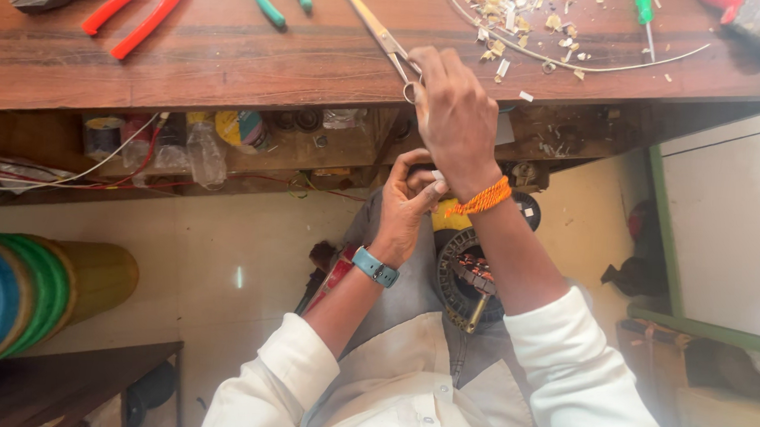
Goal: The person sits with a copper-wound motor armature on their lap and cuts small pieces of white insulation paper with scissors. They insert the cut pieces into the armature slots between the copper windings and press them into place by hand, occasionally using a green screwdriver to help seat the insulation.
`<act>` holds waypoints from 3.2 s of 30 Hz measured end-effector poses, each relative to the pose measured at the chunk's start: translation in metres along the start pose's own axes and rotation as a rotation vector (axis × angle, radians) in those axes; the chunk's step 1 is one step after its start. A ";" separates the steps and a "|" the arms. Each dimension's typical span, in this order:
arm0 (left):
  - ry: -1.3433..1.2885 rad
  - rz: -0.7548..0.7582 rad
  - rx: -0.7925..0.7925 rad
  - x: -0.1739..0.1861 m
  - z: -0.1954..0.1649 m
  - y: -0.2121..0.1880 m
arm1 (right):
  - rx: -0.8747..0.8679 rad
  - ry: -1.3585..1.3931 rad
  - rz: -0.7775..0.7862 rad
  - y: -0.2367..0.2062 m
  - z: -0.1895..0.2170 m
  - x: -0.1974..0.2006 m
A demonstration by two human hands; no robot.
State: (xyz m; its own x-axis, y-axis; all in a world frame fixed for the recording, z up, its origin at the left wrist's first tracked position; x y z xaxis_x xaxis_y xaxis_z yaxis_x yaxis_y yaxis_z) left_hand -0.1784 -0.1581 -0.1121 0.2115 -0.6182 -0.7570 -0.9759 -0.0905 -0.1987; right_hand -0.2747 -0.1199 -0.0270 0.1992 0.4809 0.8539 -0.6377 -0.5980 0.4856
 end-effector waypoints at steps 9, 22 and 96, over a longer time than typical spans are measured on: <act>0.149 -0.125 0.124 0.012 0.008 0.011 | -0.360 0.197 0.410 -0.017 -0.020 0.004; 0.164 0.063 0.086 0.032 0.030 0.006 | -0.834 1.152 0.505 -0.172 -0.066 0.076; 0.813 0.390 -0.071 -0.033 0.025 -0.061 | -0.896 1.174 -0.177 -0.249 -0.013 0.067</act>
State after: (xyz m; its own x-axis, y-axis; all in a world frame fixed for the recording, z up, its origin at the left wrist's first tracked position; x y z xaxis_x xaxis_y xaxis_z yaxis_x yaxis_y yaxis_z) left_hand -0.1243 -0.1128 -0.0909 -0.2122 -0.9736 -0.0839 -0.9770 0.2096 0.0394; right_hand -0.1125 0.0700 -0.0928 -0.1003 0.9937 -0.0491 -0.9912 -0.1041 -0.0817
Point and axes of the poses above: each hand's wrist, its own y-axis towards the middle knuckle, its own x-axis out of the back of the hand, z = x × y, the point moved 1 cm from there along y, towards the middle knuckle, and after that the axes turned 7 degrees about x, right-handed, at the moved point
